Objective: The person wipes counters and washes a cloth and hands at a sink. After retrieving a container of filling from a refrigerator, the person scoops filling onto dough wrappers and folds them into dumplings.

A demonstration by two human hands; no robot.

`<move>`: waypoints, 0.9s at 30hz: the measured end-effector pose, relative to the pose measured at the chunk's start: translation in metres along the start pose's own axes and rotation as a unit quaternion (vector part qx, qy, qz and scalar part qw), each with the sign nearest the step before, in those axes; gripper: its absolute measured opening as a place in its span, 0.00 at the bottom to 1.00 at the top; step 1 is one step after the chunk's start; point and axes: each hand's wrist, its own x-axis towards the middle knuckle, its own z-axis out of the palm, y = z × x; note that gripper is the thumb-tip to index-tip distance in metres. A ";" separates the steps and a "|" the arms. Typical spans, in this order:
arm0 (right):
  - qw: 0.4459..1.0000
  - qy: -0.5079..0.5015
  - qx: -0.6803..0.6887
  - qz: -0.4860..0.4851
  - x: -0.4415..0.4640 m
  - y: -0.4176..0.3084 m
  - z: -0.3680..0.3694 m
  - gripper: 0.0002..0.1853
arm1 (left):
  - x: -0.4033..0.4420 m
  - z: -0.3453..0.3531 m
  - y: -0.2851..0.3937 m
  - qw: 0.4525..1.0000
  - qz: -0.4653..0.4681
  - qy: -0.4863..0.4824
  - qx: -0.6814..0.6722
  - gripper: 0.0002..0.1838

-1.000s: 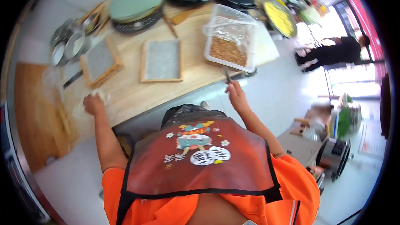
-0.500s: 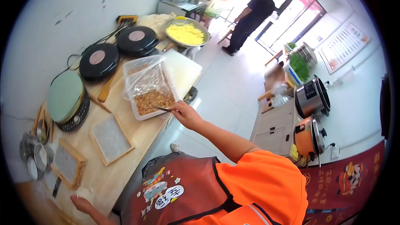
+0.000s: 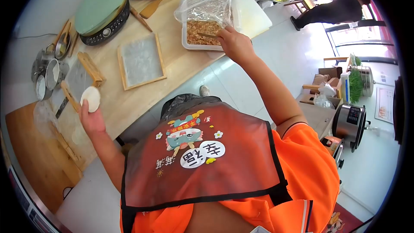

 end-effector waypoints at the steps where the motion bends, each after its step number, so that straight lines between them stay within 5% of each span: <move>1: 1.000 -0.006 -0.010 -0.010 0.005 -0.001 0.005 0.05 | 0.005 0.010 -0.011 0.991 -0.044 -0.052 -0.114 0.23; 4: 0.998 -0.033 -0.026 -0.036 0.019 -0.002 0.020 0.06 | 0.023 0.047 -0.050 0.939 -0.120 -0.132 -0.293 0.28; 13: 0.985 -0.170 -0.005 -0.042 0.043 0.002 0.024 0.10 | 0.012 0.133 -0.104 0.911 -0.172 -0.188 -0.323 0.23; 19: 0.975 -0.214 0.056 -0.035 0.052 0.006 0.021 0.11 | -0.005 0.165 -0.126 0.947 -0.176 -0.144 -0.226 0.22; 23: 0.960 -0.239 0.145 -0.031 0.055 0.018 0.023 0.11 | -0.005 0.174 -0.135 0.946 -0.192 -0.130 -0.226 0.21; 27: 0.883 -0.291 0.357 0.094 0.050 0.037 0.019 0.10 | -0.003 0.186 -0.137 0.955 -0.189 -0.135 -0.185 0.20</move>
